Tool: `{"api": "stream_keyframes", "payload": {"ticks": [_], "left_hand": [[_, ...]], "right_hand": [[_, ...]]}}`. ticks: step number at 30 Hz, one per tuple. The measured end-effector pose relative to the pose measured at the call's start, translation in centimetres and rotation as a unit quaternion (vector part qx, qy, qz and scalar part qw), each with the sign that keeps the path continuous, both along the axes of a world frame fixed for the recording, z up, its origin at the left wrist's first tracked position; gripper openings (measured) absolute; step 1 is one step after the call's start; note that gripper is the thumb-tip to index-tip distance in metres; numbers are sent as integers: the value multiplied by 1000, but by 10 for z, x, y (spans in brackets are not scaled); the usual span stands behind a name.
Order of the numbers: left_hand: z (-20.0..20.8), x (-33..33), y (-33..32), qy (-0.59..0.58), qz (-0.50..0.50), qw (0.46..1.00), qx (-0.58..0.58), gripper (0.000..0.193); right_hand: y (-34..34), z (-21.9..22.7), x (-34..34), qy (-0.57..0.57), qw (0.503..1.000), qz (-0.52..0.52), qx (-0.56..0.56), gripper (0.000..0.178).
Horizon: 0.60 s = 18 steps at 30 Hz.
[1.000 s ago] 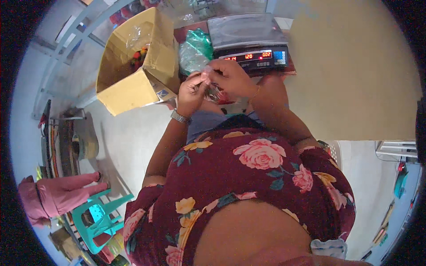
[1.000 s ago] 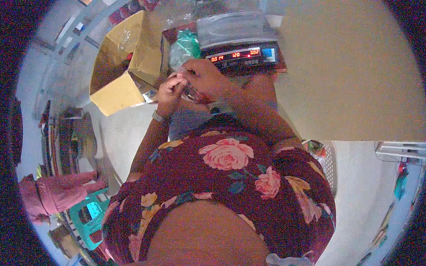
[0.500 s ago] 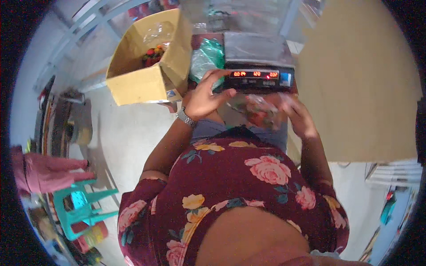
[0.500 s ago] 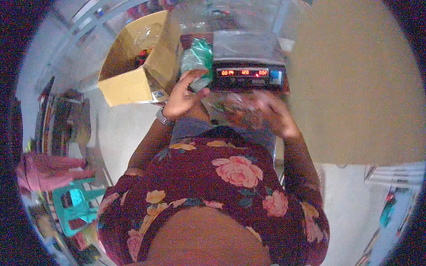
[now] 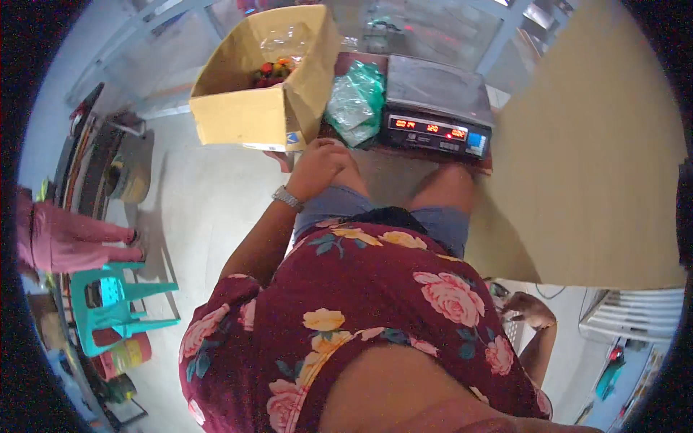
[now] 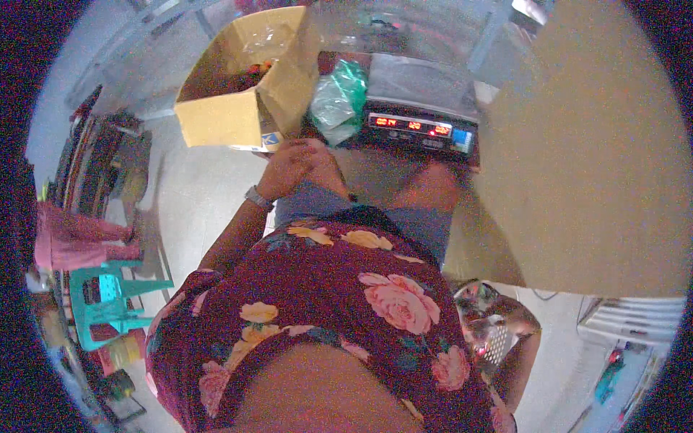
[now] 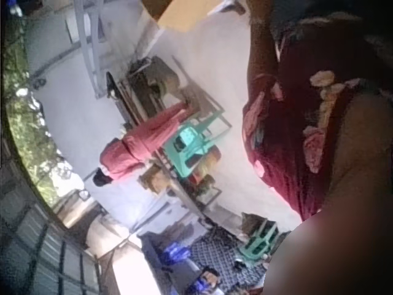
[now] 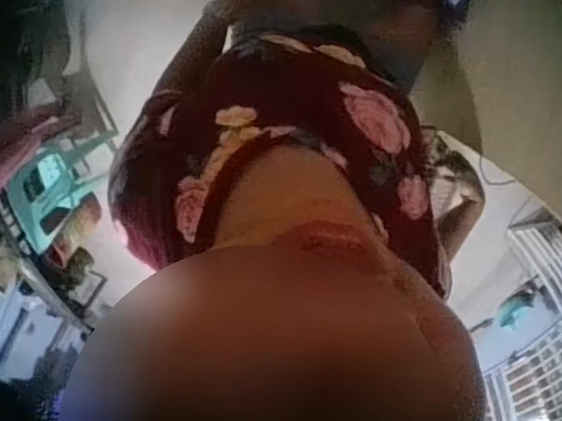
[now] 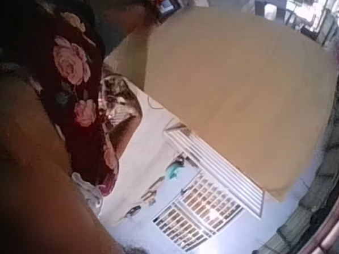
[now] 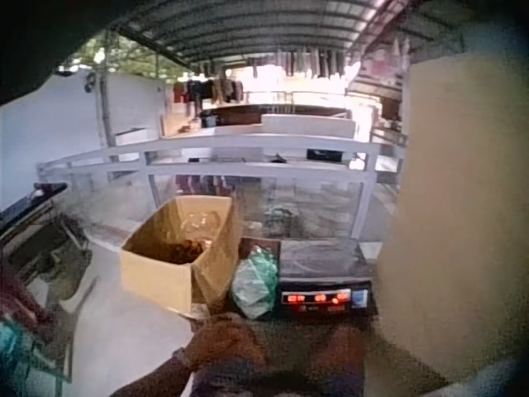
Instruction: The person picks up peppers from a cardboard box, places them into a plastic bag, weighs the bag on a digital scale, ties the bag shut by hand, and places the bag back into the box.
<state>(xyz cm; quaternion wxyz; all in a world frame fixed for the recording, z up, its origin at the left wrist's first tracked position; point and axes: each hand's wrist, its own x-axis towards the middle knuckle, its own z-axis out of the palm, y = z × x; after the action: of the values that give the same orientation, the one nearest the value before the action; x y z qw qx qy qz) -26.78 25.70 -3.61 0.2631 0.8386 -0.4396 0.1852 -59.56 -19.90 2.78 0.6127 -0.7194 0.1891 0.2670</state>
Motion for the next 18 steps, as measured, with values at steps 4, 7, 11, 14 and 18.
{"api": "stream_keyframes", "payload": {"ticks": [4,7,11,14,18], "left_hand": [[-1,0,1,87,43,995,-16,20],[0,1,3,188,131,967,-108,22],[11,6,5,172,81,968,-165,24],[30,12,16,198,77,962,-169,21],[70,31,51,342,95,893,-276,17]], "right_hand": [[5,2,0,-20,997,15,-77,22],[19,-13,16,-38,989,38,-141,22],[36,-32,37,-53,975,60,-207,23],[45,-40,58,-59,967,78,-235,23],[51,-46,84,-60,957,106,-263,24]]}}
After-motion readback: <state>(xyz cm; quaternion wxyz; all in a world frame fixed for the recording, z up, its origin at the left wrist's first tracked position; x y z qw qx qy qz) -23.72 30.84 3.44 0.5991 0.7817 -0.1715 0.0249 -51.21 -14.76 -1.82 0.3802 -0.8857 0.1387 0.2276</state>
